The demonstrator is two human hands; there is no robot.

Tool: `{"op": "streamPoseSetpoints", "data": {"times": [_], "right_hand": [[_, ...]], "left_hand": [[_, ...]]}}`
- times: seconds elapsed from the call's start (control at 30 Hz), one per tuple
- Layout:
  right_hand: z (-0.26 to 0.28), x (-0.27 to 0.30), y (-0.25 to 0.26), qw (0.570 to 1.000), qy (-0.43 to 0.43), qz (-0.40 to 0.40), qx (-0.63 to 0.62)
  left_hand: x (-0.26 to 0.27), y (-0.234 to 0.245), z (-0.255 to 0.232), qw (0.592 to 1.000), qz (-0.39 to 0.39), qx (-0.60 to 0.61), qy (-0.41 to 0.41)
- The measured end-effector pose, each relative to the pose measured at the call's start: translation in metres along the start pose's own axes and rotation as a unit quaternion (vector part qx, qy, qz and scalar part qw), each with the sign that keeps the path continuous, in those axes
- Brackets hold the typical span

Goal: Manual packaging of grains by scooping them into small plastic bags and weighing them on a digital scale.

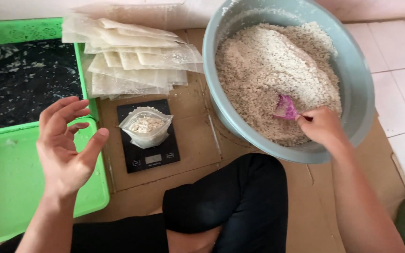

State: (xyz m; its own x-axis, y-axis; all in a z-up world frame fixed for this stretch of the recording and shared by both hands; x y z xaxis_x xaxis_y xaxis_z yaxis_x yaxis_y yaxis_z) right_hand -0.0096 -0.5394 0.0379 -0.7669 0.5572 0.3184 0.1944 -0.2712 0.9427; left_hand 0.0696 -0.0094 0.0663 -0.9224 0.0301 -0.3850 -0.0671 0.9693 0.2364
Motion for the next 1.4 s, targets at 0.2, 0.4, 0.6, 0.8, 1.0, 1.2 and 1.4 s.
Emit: {"op": "streamPoseSetpoints", "data": {"times": [0.2, 0.4, 0.6, 0.8, 1.0, 1.2, 1.4], "right_hand": [[-0.026, 0.02, 0.01, 0.997, -0.056, -0.012, -0.043], [-0.061, 0.01, 0.014, 0.995, 0.0, -0.099, -0.013], [0.026, 0.093, 0.069, 0.992, -0.014, -0.113, -0.061], [0.119, 0.113, 0.051, 0.958, 0.221, -0.076, -0.164], [0.218, 0.137, 0.022, 0.825, 0.479, -0.135, -0.268], [0.242, 0.129, 0.002, 0.795, 0.533, -0.217, -0.193], [0.249, 0.161, -0.005, 0.687, 0.626, -0.369, -0.003]], "left_hand": [[0.0, -0.001, 0.001, 1.0, 0.0, -0.028, 0.011], [0.0, 0.002, 0.024, 0.997, -0.012, -0.057, 0.059], [0.002, -0.005, 0.041, 0.991, 0.019, -0.095, 0.097], [0.01, -0.032, 0.019, 0.985, 0.123, -0.104, -0.058], [0.018, -0.043, 0.017, 0.97, 0.169, -0.168, -0.051], [0.017, -0.042, 0.016, 0.969, 0.177, -0.17, -0.04], [0.018, -0.046, 0.026, 0.961, 0.196, -0.191, -0.031]]}}
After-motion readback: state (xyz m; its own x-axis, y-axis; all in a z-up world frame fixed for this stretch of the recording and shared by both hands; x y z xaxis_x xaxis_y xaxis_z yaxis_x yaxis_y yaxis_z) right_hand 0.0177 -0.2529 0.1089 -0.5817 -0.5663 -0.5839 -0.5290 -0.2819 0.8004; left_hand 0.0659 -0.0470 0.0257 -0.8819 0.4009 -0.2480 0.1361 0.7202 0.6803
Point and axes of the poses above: each hand's wrist, its own x-axis away from the middle knuckle, its own y-axis out of the back of the hand, z = x × y, the point moved 9 cm from there along -x, towards the middle knuckle, and after that the axes turned 2 degrees about -z, right-handed, at the moved point
